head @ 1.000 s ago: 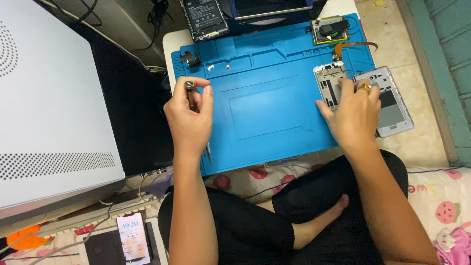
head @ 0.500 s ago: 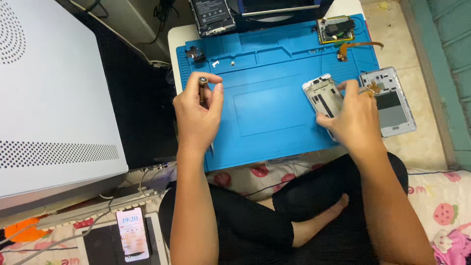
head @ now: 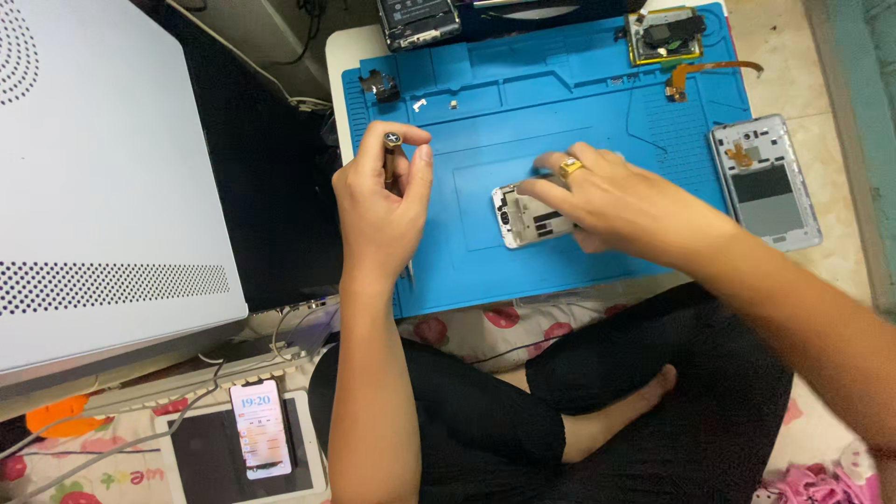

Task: The person assembles a smartphone by placing the motherboard, connecting ribbon cables, and installing the battery into the phone chassis. They use a screwdriver to secure components and organize small screws on a blue mat.

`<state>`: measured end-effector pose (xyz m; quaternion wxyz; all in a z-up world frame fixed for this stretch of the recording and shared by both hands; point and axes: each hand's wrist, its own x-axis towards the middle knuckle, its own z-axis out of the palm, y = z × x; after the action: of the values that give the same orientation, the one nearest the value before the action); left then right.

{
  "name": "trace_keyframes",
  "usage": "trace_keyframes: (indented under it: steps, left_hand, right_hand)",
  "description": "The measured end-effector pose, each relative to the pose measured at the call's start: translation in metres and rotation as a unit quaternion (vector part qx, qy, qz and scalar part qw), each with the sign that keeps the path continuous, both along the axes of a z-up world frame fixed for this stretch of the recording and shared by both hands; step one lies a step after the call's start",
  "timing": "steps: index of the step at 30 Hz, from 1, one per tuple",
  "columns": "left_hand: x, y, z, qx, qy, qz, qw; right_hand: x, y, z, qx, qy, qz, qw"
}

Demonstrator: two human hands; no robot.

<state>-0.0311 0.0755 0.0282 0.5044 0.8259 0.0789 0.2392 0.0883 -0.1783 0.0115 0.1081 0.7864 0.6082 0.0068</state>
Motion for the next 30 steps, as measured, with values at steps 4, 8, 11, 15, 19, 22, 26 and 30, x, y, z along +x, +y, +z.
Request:
trace_keyframes:
  steps: [4, 8, 11, 15, 19, 22, 26, 30]
  left_hand:
    - [0.002, 0.001, -0.002, 0.007, 0.005, 0.005, 1.0]
    - [0.002, 0.002, -0.001, 0.005, 0.008, -0.003, 1.0]
    - [0.002, 0.0, -0.001, 0.007, 0.009, -0.005, 1.0]
    - [0.003, 0.0, -0.002, 0.017, 0.008, -0.002, 1.0]
    - [0.002, -0.001, 0.001, 0.008, 0.012, -0.01, 1.0]
    - [0.001, -0.001, -0.002, 0.003, 0.015, -0.011, 1.0]
    - [0.002, 0.001, -0.005, 0.014, 0.014, -0.007, 1.0]
    - [0.006, -0.003, -0.009, 0.022, 0.021, -0.034, 0.999]
  right_hand:
    - [0.007, 0.011, 0.007, 0.0, -0.097, 0.064, 0.993]
    - [0.016, 0.021, 0.006, 0.024, -0.2, 0.22, 0.954]
    - [0.021, 0.024, 0.007, 0.026, -0.214, 0.295, 0.931]
    - [0.033, 0.016, -0.018, 0.036, -0.172, 0.36, 0.916]
    - [0.033, 0.009, -0.015, 0.053, -0.155, 0.352, 0.921]
    - [0.034, -0.003, -0.012, 0.063, -0.118, 0.29, 0.948]
    - [0.064, -0.03, -0.015, 0.093, -0.16, 0.03, 0.982]
    - [0.128, -0.082, -0.039, 0.13, -0.158, -0.205, 0.957]
